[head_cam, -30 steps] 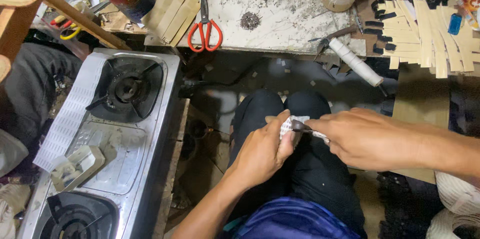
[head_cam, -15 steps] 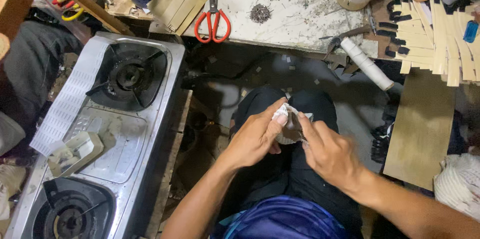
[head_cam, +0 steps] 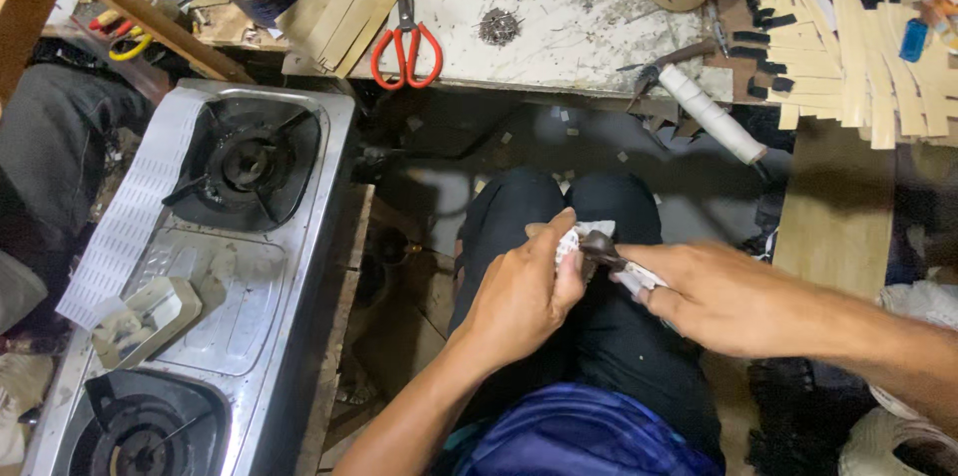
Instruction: The person sits at a workshop bench and works a woven shoe upper over a last. They heat the upper over a small gas burner, press a cardboard insole into the sole, and use pincers and a hammer to tuck and flatten the upper's edge around the insole, repeating around the shoe.
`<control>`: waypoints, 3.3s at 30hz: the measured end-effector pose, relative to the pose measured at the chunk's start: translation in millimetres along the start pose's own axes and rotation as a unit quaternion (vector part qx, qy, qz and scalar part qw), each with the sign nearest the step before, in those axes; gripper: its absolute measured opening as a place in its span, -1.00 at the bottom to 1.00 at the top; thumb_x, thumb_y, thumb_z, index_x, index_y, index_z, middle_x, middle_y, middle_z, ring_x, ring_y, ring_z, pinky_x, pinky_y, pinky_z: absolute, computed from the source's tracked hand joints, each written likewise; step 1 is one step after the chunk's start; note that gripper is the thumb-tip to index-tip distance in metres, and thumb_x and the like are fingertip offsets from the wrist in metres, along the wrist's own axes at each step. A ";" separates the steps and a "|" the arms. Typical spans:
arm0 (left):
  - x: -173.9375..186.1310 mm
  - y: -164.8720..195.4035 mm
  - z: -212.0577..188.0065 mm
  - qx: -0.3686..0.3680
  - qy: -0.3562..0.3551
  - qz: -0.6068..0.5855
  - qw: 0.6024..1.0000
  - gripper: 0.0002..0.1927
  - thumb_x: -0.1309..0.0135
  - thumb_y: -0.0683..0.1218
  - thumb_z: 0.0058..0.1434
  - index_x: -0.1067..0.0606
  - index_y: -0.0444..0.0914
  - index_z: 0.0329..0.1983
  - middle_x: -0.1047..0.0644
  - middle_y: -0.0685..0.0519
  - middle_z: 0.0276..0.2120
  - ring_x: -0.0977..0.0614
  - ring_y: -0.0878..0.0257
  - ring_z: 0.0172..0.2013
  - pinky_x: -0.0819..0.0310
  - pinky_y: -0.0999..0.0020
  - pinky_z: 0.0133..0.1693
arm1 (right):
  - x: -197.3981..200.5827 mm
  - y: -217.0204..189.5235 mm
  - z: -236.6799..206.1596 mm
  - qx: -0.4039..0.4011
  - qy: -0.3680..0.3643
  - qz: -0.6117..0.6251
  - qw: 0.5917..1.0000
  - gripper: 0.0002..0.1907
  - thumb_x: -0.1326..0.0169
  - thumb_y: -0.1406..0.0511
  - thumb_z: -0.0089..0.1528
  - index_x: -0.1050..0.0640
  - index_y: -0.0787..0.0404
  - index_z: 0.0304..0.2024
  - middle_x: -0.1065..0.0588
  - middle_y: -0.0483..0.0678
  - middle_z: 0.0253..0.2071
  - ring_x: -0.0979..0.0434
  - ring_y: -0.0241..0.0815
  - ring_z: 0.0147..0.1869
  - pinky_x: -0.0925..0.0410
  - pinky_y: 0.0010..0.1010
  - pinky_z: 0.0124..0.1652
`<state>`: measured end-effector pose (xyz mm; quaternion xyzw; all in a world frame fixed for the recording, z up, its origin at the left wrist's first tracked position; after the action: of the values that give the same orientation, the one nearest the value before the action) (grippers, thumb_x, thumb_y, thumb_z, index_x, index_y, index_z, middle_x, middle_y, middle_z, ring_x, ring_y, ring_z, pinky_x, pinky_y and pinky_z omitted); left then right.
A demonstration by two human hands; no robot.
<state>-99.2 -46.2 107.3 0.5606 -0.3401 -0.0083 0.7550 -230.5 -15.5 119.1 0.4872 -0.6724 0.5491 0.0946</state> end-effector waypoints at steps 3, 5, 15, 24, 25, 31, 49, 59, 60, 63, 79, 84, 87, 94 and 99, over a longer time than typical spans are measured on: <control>-7.1 5.0 -1.0 -0.021 -0.022 0.025 0.999 -0.50 0.03 -0.04 0.37 -0.31 -0.36 0.31 -0.59 -0.34 -0.17 -0.63 -0.31 -0.25 -0.50 -0.12 -0.19 | 10.2 -7.5 -9.0 0.000 -0.037 -0.132 0.991 -0.33 -0.07 0.36 0.12 -0.35 0.13 0.33 -0.55 0.05 -0.16 -0.60 0.13 -0.16 -0.41 -0.08 -0.22; -10.6 1.8 -0.4 -0.023 -0.042 0.034 0.998 -0.48 0.03 -0.04 0.37 -0.29 -0.36 0.34 -0.60 -0.34 -0.18 -0.64 -0.31 -0.24 -0.49 -0.13 -0.18 | 13.4 -9.6 -12.2 -0.015 -0.036 -0.197 0.980 -0.28 -0.11 0.34 0.11 -0.33 0.11 0.36 -0.49 0.02 -0.16 -0.60 0.09 -0.21 -0.42 -0.10 -0.25; 2.6 -37.8 2.8 0.041 -0.127 -0.196 0.971 -0.38 0.14 0.02 0.38 -0.22 -0.35 0.45 -0.63 -0.13 -0.25 -0.70 0.14 -0.47 -0.63 0.28 -0.35 | -22.5 -20.1 3.3 0.108 0.257 -0.252 0.927 -0.25 -0.22 0.38 0.04 -0.36 0.34 0.30 -0.40 0.08 -0.32 -0.56 0.09 -0.44 -0.44 -0.17 -0.44; 9.1 -36.0 1.1 0.129 -0.026 -0.146 0.981 -0.51 0.22 0.01 0.42 -0.38 -0.32 0.30 -0.65 -0.16 -0.36 -0.68 0.14 -0.58 -0.57 0.28 -0.42 | -39.7 -27.2 -2.2 0.110 0.361 -0.153 0.913 -0.31 -0.14 0.44 0.07 -0.36 0.42 0.28 -0.45 0.14 -0.24 -0.59 0.10 -0.25 -0.46 -0.19 -0.29; 7.6 -37.2 -0.7 0.137 -0.020 -0.126 0.982 -0.52 0.22 0.00 0.41 -0.40 -0.31 0.30 -0.65 -0.20 -0.40 -0.69 0.08 -0.56 -0.58 0.24 -0.39 | -39.2 -25.1 -4.3 0.102 0.341 -0.138 0.924 -0.31 -0.13 0.43 0.07 -0.36 0.42 0.28 -0.46 0.16 -0.24 -0.59 0.11 -0.24 -0.45 -0.19 -0.29; 9.5 -2.9 -12.9 -0.025 0.065 0.003 0.998 -0.59 0.06 -0.09 0.37 -0.39 -0.35 0.23 -0.58 -0.30 0.03 -0.66 -0.25 -0.16 -0.57 -0.03 -0.13 | -42.9 16.0 -0.9 -0.038 0.078 0.202 0.975 -0.56 0.02 0.34 0.28 -0.43 0.21 0.23 -0.63 -0.01 -0.17 -0.69 -0.03 -0.08 -0.51 -0.29 -0.14; 7.3 -30.6 -9.3 0.080 -0.070 -0.089 0.990 -0.46 0.13 0.02 0.41 -0.34 -0.31 0.40 -0.62 -0.28 -0.08 -0.70 -0.23 -0.21 -0.55 0.11 -0.02 | -38.3 -17.6 -4.5 0.105 0.318 -0.228 0.914 -0.20 -0.23 0.40 0.00 -0.35 0.26 0.32 -0.40 0.06 -0.33 -0.57 0.10 -0.38 -0.44 -0.15 -0.44; 15.2 -13.1 -23.7 -0.032 0.075 -0.016 0.997 -0.60 0.12 -0.12 0.41 -0.38 -0.34 0.28 -0.61 -0.28 -0.01 -0.65 -0.25 -0.07 -0.54 -0.02 -0.04 | -52.3 -11.3 -14.9 0.043 0.285 -0.020 0.957 -0.39 -0.13 0.41 0.15 -0.40 0.28 0.27 -0.50 0.08 -0.24 -0.59 0.14 -0.26 -0.43 -0.14 -0.30; 11.2 -13.2 -25.7 -0.035 0.069 -0.001 0.997 -0.59 0.10 -0.12 0.40 -0.36 -0.34 0.28 -0.60 -0.28 0.01 -0.64 -0.26 -0.10 -0.54 -0.04 -0.07 | -49.4 -11.5 -16.0 0.042 0.252 0.032 0.966 -0.41 -0.10 0.41 0.17 -0.40 0.28 0.28 -0.52 0.07 -0.22 -0.62 0.12 -0.24 -0.45 -0.15 -0.27; -3.0 -10.1 -30.6 -0.044 0.049 0.039 0.997 -0.55 0.04 -0.13 0.37 -0.31 -0.33 0.31 -0.58 -0.28 0.05 -0.64 -0.29 -0.16 -0.55 -0.08 -0.14 | -48.9 4.6 -15.7 -0.082 0.096 0.086 0.988 -0.42 -0.06 0.32 0.23 -0.40 0.11 0.33 -0.52 0.07 -0.33 -0.57 0.09 -0.28 -0.45 -0.15 -0.27; 5.1 -10.3 -26.4 -0.005 -0.014 -0.026 1.000 -0.49 0.13 -0.09 0.43 -0.26 -0.31 0.42 -0.58 -0.30 -0.03 -0.65 -0.26 -0.15 -0.52 -0.03 -0.09 | -72.9 -1.9 -18.8 0.060 0.396 -0.098 0.911 -0.33 -0.16 0.43 0.08 -0.39 0.28 0.28 -0.43 0.10 -0.30 -0.56 0.13 -0.36 -0.44 -0.12 -0.39; -0.4 -8.2 -30.3 -0.008 0.050 0.044 0.998 -0.54 0.10 -0.14 0.35 -0.33 -0.29 0.33 -0.59 -0.27 0.00 -0.64 -0.28 -0.16 -0.54 -0.06 -0.14 | -63.5 -17.1 -21.6 0.049 0.359 -0.072 0.929 -0.33 -0.14 0.42 0.08 -0.38 0.29 0.29 -0.44 0.09 -0.26 -0.57 0.14 -0.35 -0.43 -0.12 -0.39; -4.8 -7.9 -37.3 -0.013 0.050 0.056 0.997 -0.55 0.09 -0.15 0.34 -0.33 -0.29 0.30 -0.58 -0.24 0.04 -0.64 -0.26 -0.16 -0.56 -0.04 -0.14 | -60.9 -17.1 -29.6 0.034 0.253 -0.027 0.966 -0.37 -0.12 0.40 0.15 -0.35 0.33 0.29 -0.43 0.09 -0.29 -0.56 0.12 -0.40 -0.41 -0.11 -0.41; 4.6 -1.6 -44.6 -0.077 0.064 -0.028 0.995 -0.58 0.15 -0.14 0.49 -0.25 -0.33 0.38 -0.51 -0.28 0.18 -0.60 -0.33 0.02 -0.54 -0.05 0.01 | -79.9 -18.9 -24.2 0.054 0.296 -0.146 0.942 -0.30 -0.12 0.37 0.10 -0.29 0.46 0.28 -0.41 0.13 -0.30 -0.58 0.10 -0.38 -0.44 -0.17 -0.44; -4.8 -20.1 -44.2 0.025 -0.001 0.016 1.000 -0.55 0.12 -0.11 0.44 -0.30 -0.30 0.36 -0.56 -0.25 0.04 -0.61 -0.33 -0.05 -0.48 -0.12 -0.06 | -91.5 -13.6 -18.4 0.062 0.339 -0.082 0.935 -0.32 -0.12 0.37 0.11 -0.32 0.36 0.29 -0.45 0.12 -0.26 -0.58 0.12 -0.36 -0.45 -0.16 -0.40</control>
<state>-72.3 -14.6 81.5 0.5737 -0.3502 0.0113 0.7404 -181.3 51.3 74.2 0.3307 -0.5227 0.7125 0.3313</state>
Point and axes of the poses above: each hand's wrist, its own z-axis towards the middle knuckle, its own x-axis out of the back of the hand, y = z × x, the point moved 10 cm from there along z, towards the middle knuckle
